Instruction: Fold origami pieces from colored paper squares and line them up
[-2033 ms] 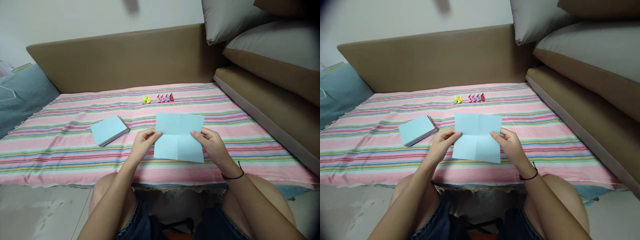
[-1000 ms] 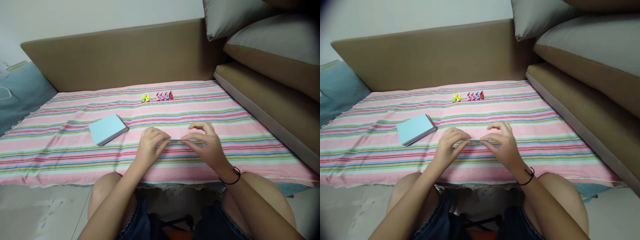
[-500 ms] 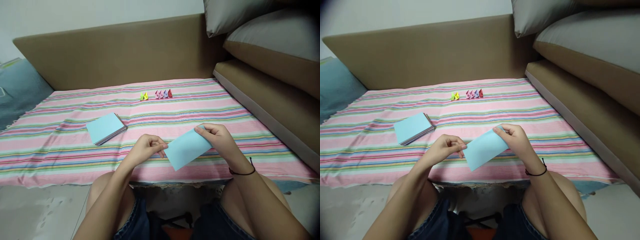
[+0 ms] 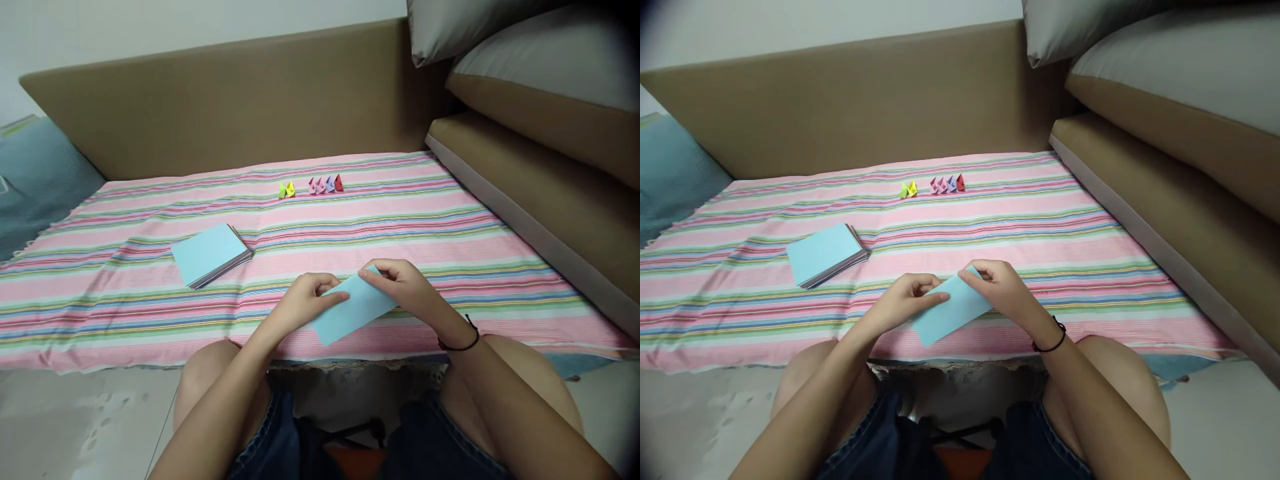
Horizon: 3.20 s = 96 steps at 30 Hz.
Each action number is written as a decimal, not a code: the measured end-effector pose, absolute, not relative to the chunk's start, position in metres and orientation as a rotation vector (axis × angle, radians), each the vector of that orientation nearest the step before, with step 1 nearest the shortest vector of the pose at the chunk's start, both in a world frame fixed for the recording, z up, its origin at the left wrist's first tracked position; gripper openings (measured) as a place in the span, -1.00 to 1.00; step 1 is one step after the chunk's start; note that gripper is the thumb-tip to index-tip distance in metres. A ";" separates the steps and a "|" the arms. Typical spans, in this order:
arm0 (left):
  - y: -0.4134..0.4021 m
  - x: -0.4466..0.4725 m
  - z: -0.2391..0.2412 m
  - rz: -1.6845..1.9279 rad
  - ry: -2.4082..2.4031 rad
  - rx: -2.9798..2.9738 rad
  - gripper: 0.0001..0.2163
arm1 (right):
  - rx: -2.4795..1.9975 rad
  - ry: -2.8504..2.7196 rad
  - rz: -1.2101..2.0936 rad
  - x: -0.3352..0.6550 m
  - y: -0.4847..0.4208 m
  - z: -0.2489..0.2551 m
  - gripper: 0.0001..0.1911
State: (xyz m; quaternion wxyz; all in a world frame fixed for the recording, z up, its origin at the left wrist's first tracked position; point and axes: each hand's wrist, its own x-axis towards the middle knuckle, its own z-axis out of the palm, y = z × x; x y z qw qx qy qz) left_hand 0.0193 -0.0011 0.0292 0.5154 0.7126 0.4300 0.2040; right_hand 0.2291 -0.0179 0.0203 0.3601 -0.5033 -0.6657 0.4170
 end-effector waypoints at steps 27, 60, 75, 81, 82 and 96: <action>0.009 -0.019 -0.016 0.499 1.053 2.748 -0.57 | -0.832 -2.613 0.248 0.214 -0.035 -0.020 -0.79; -0.036 0.028 -0.031 0.873 1.311 2.061 -0.95 | -1.591 -1.999 0.988 0.226 -0.016 -0.015 -0.86; -0.036 0.037 -0.024 0.711 1.430 2.059 -0.93 | -1.689 -1.814 0.683 0.206 -0.023 -0.024 -0.92; -0.047 0.035 -0.028 0.678 1.406 2.516 -0.71 | -1.714 -1.754 0.614 0.201 -0.022 -0.027 -0.93; -0.049 0.035 -0.028 0.650 1.405 2.574 -0.70 | -1.714 -1.758 0.592 0.200 -0.022 -0.027 -0.93; -0.051 0.032 -0.032 0.518 1.363 2.708 -0.63 | -1.739 -1.835 0.417 0.196 -0.025 -0.029 -0.95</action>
